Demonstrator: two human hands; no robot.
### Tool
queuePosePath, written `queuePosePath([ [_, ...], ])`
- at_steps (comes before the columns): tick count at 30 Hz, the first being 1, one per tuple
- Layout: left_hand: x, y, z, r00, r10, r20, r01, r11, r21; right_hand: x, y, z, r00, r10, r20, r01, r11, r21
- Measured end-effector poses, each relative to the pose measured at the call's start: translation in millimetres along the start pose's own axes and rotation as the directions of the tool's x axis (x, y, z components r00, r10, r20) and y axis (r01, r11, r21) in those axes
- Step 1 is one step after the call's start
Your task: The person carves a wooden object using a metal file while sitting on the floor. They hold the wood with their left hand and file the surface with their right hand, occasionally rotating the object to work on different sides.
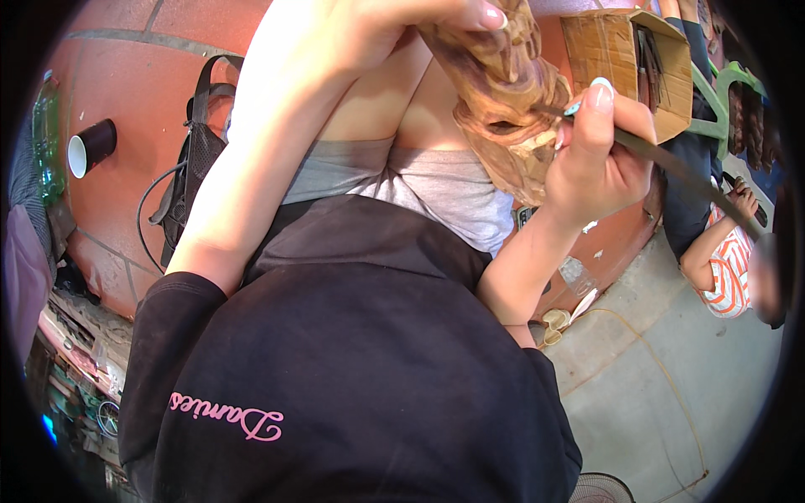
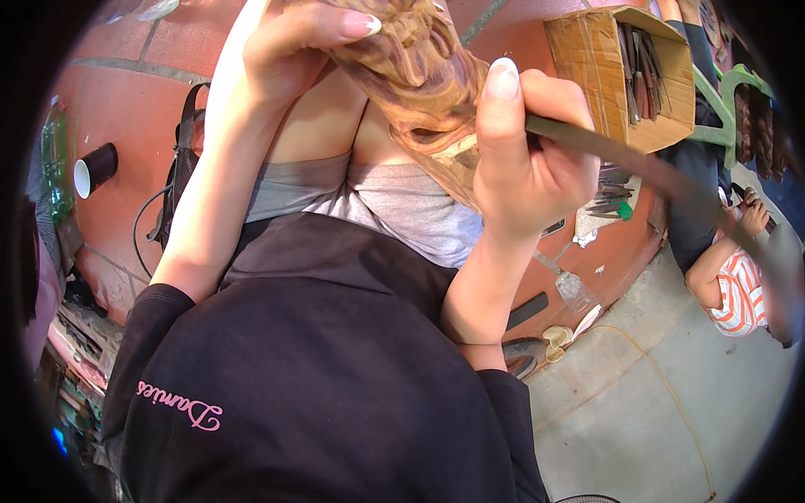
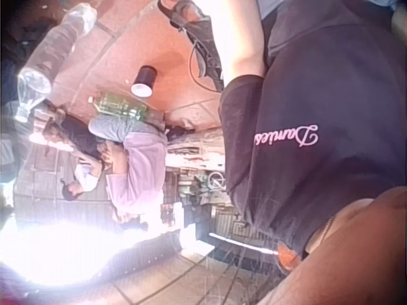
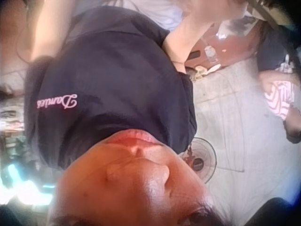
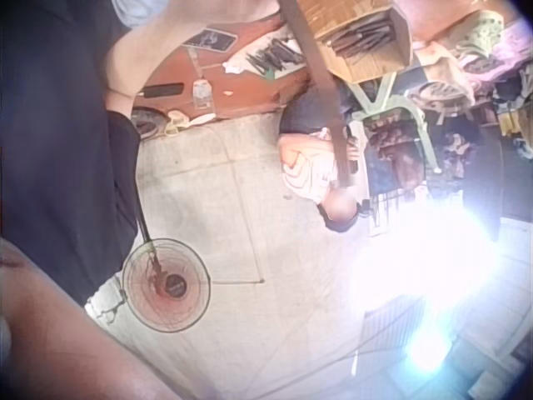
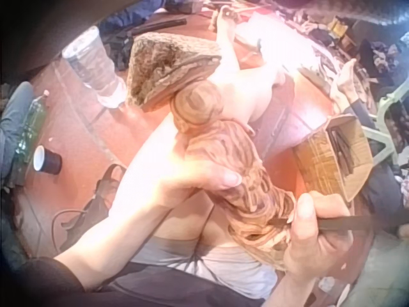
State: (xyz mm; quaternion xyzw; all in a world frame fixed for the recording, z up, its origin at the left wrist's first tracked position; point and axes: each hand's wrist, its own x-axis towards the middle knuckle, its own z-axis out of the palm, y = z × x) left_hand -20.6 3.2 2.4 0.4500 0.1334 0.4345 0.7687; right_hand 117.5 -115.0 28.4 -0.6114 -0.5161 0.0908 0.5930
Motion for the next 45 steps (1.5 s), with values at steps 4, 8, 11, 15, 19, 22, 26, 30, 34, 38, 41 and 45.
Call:
queuePosePath([
  [4,-0.9,0.9,0.2,1.0,-0.004,0.005,0.004,1.0,0.004,3.0,-3.3,5.8,0.999,0.005,-0.053,-0.002,0.998,0.058],
  [8,-1.7,1.1,0.6,1.0,-0.001,0.003,0.001,1.0,0.01,1.8,0.6,0.5,1.0,-0.005,0.011,0.005,1.0,-0.013],
  [11,-2.4,0.5,1.1,1.0,-0.012,0.01,0.012,1.0,0.011,0.1,-0.9,-0.3,0.999,0.037,-0.007,-0.036,0.997,0.074],
  [15,-1.1,0.4,4.3,1.0,-0.014,0.004,0.014,1.0,0.002,1.6,-3.5,0.6,0.999,0.037,0.009,-0.037,0.999,0.027],
  [19,-6.1,-9.7,-9.6,0.992,-0.114,-0.057,0.114,0.994,-0.002,2.0,3.3,-11.1,0.995,0.05,0.088,-0.06,0.991,0.117],
  [22,-4.2,-17.0,-12.2,0.992,-0.127,0.013,0.126,0.99,0.071,1.6,-2.1,-15.9,0.982,0.176,0.066,-0.188,0.924,0.333],
  [26,0.2,-13.6,-2.9,0.992,-0.127,0.025,0.125,0.989,0.085,-0.1,8.0,-35.7,0.984,0.174,-0.033,-0.151,0.926,0.347],
  [30,-2.1,-15.3,-2.4,0.988,-0.153,0.01,0.151,0.981,0.126,-26.7,29.2,-77.9,0.915,0.309,-0.258,-0.271,0.947,0.171],
  [34,-1.8,-19.9,-10.3,0.99,-0.141,0.007,0.139,0.983,0.121,-89.8,60.7,-139.9,0.788,0.383,-0.482,-0.46,0.886,-0.049],
  [38,-2.5,-26.3,-23.4,0.99,-0.12,-0.076,0.125,0.99,0.065,-163.7,80.0,-176.3,0.642,0.485,-0.593,-0.588,0.809,0.025],
  [41,-3.0,-30.4,-31.2,0.995,-0.092,-0.035,0.09,0.994,-0.062,-204.4,95.8,-181.5,0.638,0.43,-0.639,-0.599,0.799,-0.062],
  [45,-2.7,-20.5,-8.5,0.977,-0.096,-0.191,0.05,0.971,-0.233,-225.3,110.3,-178.0,0.621,0.426,-0.657,-0.629,0.772,-0.094],
])
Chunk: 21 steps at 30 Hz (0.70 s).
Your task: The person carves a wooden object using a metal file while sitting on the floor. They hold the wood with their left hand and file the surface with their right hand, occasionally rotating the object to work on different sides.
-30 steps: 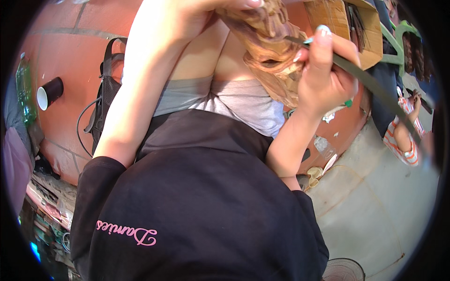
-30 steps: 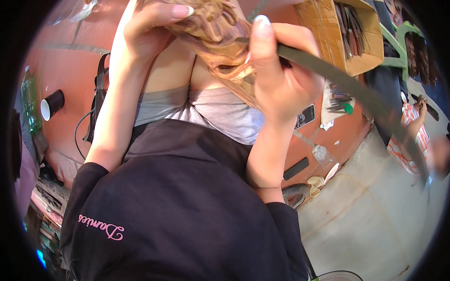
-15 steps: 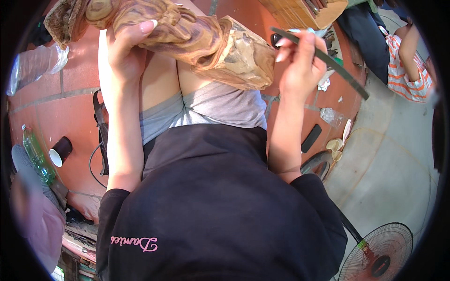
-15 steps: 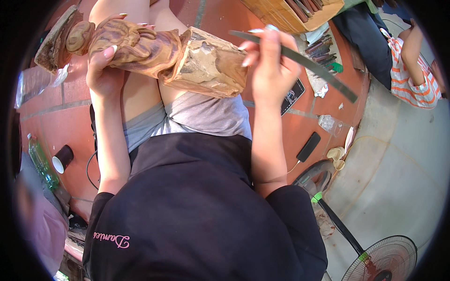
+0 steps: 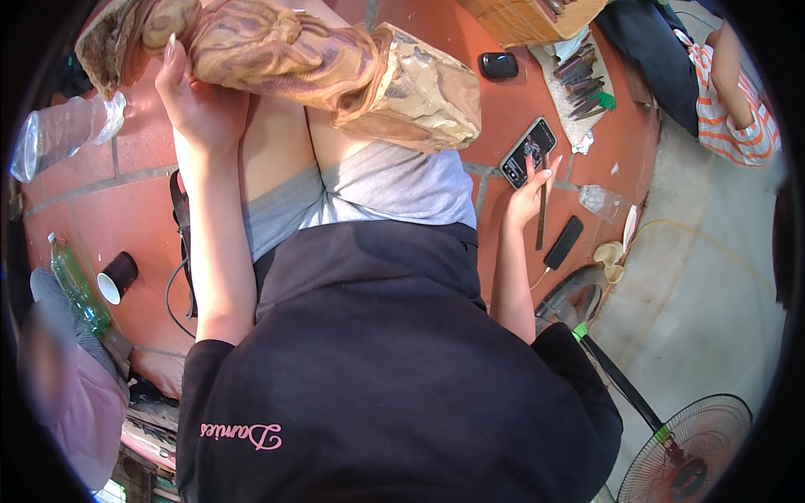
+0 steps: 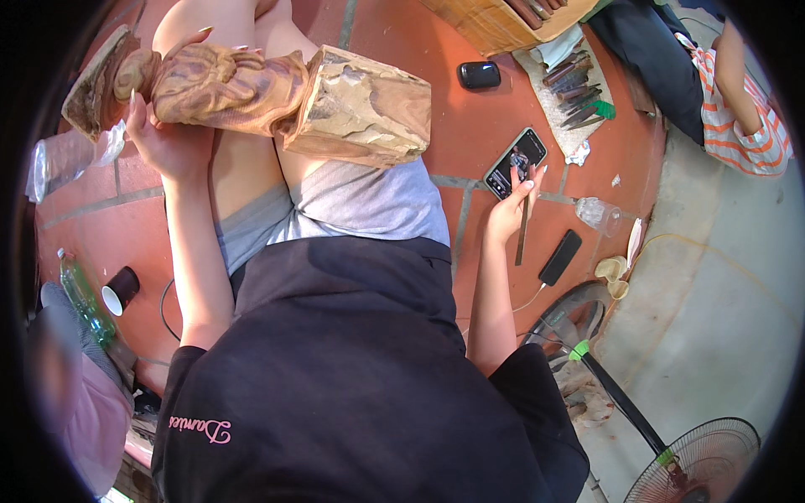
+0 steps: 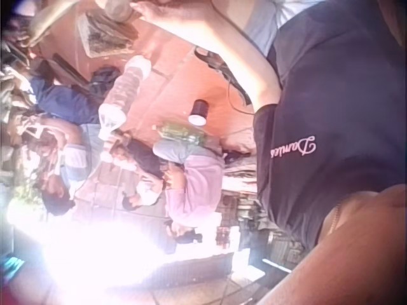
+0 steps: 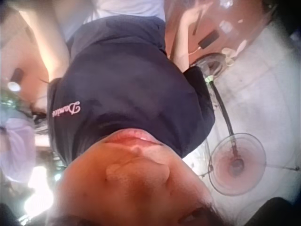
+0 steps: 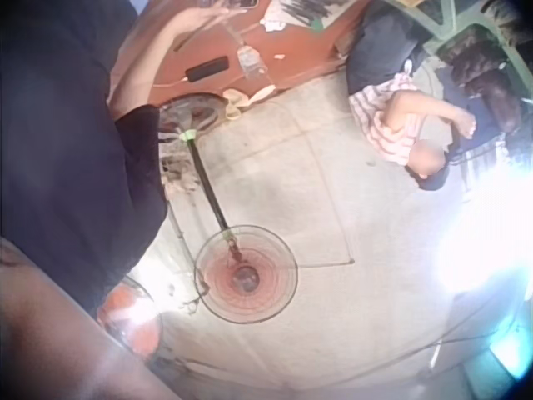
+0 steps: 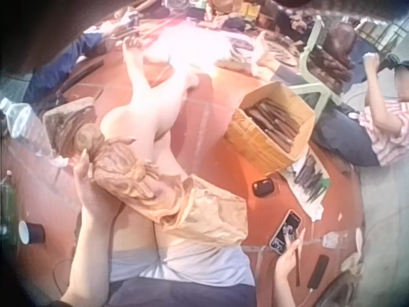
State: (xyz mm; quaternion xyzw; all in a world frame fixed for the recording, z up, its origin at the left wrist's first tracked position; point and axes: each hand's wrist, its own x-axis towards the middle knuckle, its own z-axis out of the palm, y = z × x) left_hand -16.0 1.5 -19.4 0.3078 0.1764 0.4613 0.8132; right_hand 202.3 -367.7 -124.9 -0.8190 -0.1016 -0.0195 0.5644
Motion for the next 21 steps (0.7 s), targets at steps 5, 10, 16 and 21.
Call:
queuePosePath([
  [5,6.8,-0.6,-4.1,0.988,0.017,0.156,-0.062,0.955,0.291,17.2,28.9,6.8,0.999,-0.051,0.014,0.052,0.996,-0.075],
  [10,9.9,-5.5,5.3,0.983,0.112,0.144,-0.164,0.89,0.426,45.3,34.5,1.5,0.99,-0.099,-0.096,0.094,0.994,-0.051],
  [16,5.2,1.0,0.6,0.978,-0.007,0.208,-0.077,0.917,0.392,34.5,19.7,-4.0,0.995,-0.049,-0.089,0.044,0.997,-0.065],
  [21,5.2,1.7,-3.1,0.977,0.018,0.212,-0.104,0.908,0.406,19.4,28.1,-9.4,0.995,-0.074,-0.064,0.062,0.984,-0.165],
])
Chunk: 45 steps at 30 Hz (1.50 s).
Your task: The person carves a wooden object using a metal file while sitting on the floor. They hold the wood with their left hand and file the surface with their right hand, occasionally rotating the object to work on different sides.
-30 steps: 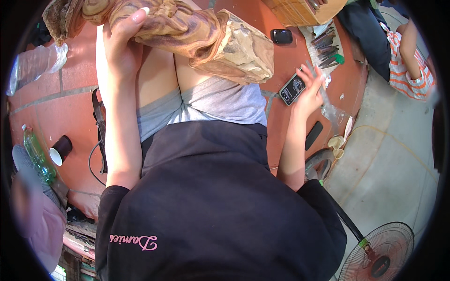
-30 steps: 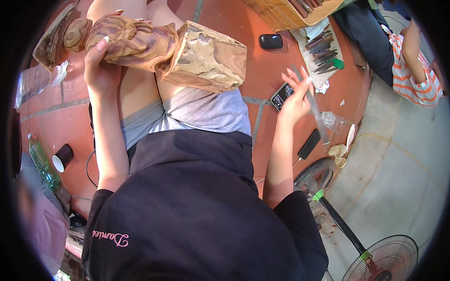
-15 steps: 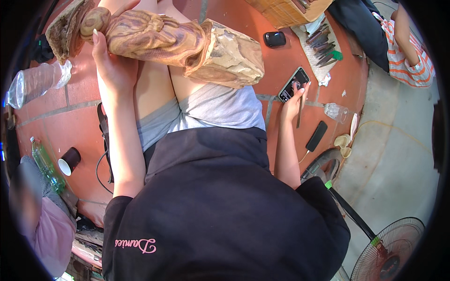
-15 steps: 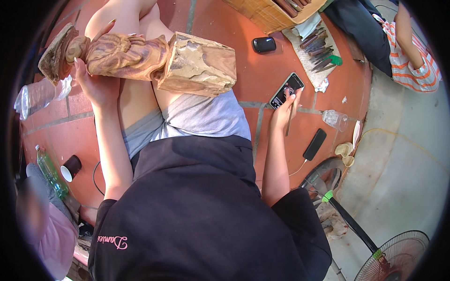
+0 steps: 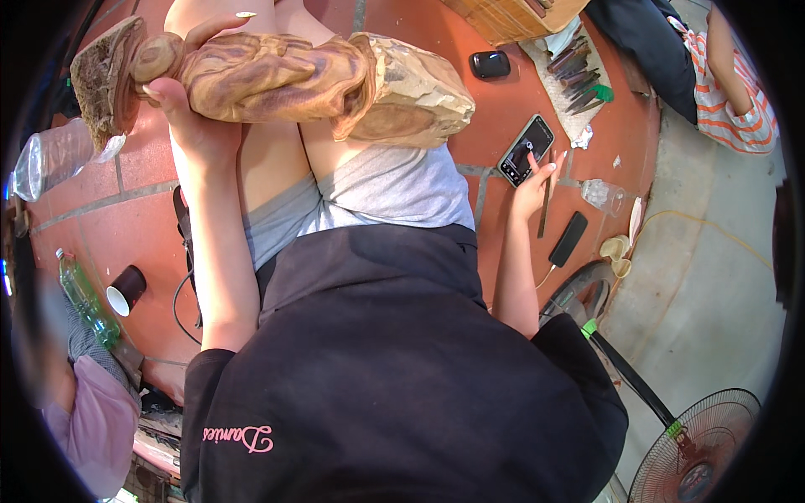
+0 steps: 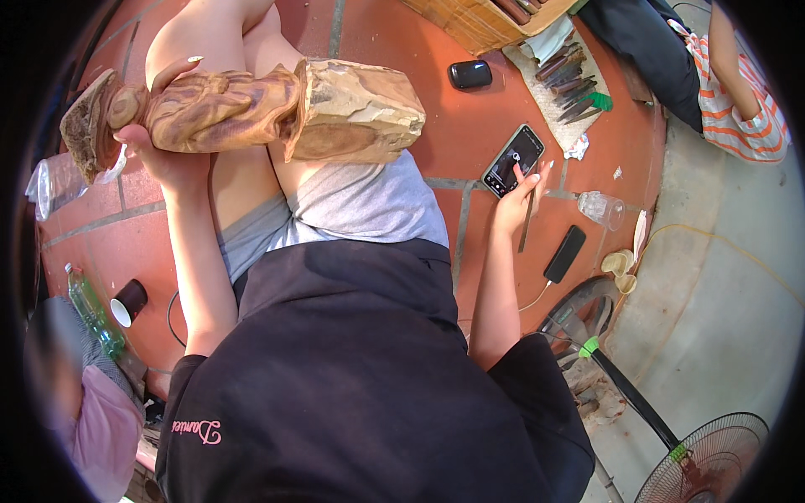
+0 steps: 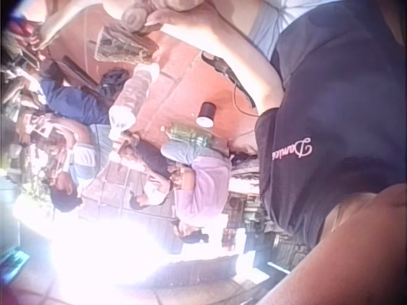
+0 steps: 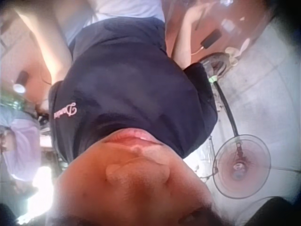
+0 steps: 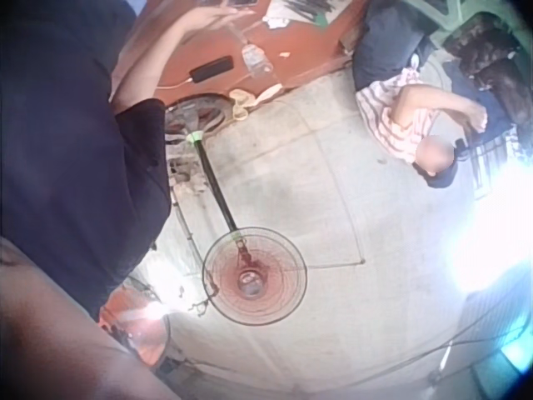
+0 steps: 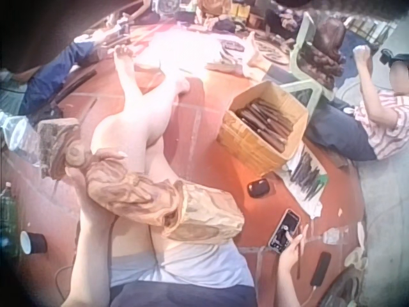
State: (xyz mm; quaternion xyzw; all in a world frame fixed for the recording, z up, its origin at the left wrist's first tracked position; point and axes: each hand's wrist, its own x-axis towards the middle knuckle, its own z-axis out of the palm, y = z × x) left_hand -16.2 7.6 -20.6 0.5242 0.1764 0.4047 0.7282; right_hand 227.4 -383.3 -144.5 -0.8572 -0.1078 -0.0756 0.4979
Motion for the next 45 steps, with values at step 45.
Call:
queuePosePath([
  [45,1.2,4.4,-1.8,0.992,-0.125,-0.035,0.116,0.976,-0.185,-4.4,-277.5,24.4,0.714,-0.513,0.476,0.116,0.758,0.642],
])
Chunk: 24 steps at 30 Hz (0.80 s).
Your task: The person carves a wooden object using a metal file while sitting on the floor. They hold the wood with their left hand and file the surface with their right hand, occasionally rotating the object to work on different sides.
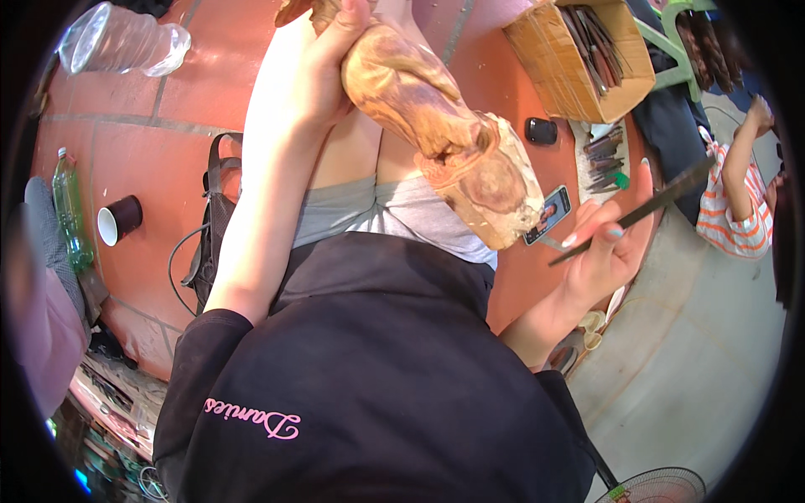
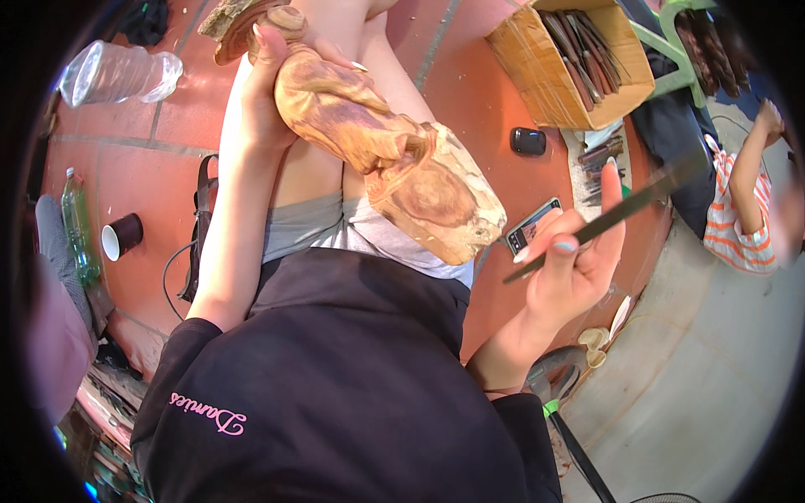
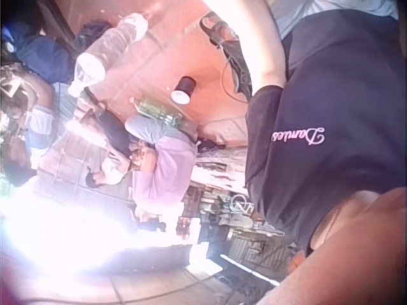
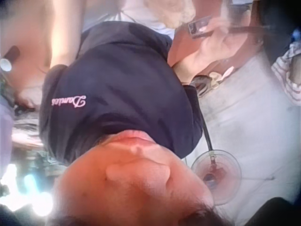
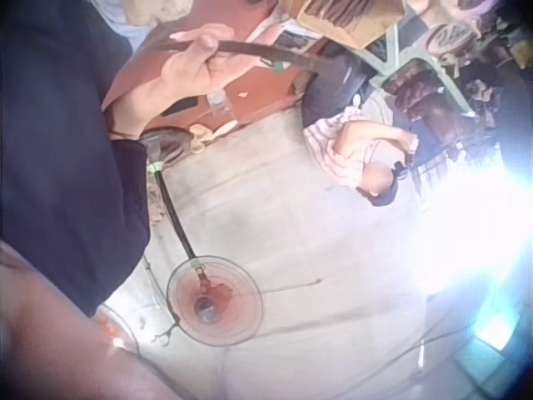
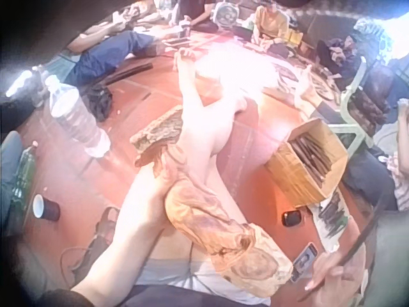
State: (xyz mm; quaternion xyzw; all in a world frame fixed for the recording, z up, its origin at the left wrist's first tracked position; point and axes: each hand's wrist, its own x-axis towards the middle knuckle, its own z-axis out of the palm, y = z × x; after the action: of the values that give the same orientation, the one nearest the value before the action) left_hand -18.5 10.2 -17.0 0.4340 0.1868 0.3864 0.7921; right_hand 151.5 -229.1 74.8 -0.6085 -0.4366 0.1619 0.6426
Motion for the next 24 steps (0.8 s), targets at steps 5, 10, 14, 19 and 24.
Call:
queuePosePath([
  [5,-3.6,7.5,2.7,0.982,-0.018,0.186,-0.002,0.994,0.109,2.7,-13.7,32.1,1.0,0.005,0.008,-0.005,0.999,0.047],
  [10,-8.3,12.2,7.8,0.974,-0.081,0.211,0.073,0.996,0.044,2.0,-6.5,20.7,0.995,0.068,0.078,-0.086,0.964,0.252],
  [14,-9.4,12.5,5.8,0.971,-0.075,0.226,0.056,0.994,0.093,8.9,-2.5,5.2,0.968,-0.028,0.251,-0.142,0.762,0.632],
  [19,-10.5,11.7,3.4,0.968,-0.067,0.241,0.039,0.992,0.123,20.5,-5.7,5.7,0.906,-0.101,0.41,-0.305,0.517,0.8],
  [24,-9.6,9.1,1.8,0.964,-0.054,0.26,0.026,0.993,0.111,24.2,-12.0,21.2,0.933,0.014,0.359,-0.295,0.599,0.745],
])
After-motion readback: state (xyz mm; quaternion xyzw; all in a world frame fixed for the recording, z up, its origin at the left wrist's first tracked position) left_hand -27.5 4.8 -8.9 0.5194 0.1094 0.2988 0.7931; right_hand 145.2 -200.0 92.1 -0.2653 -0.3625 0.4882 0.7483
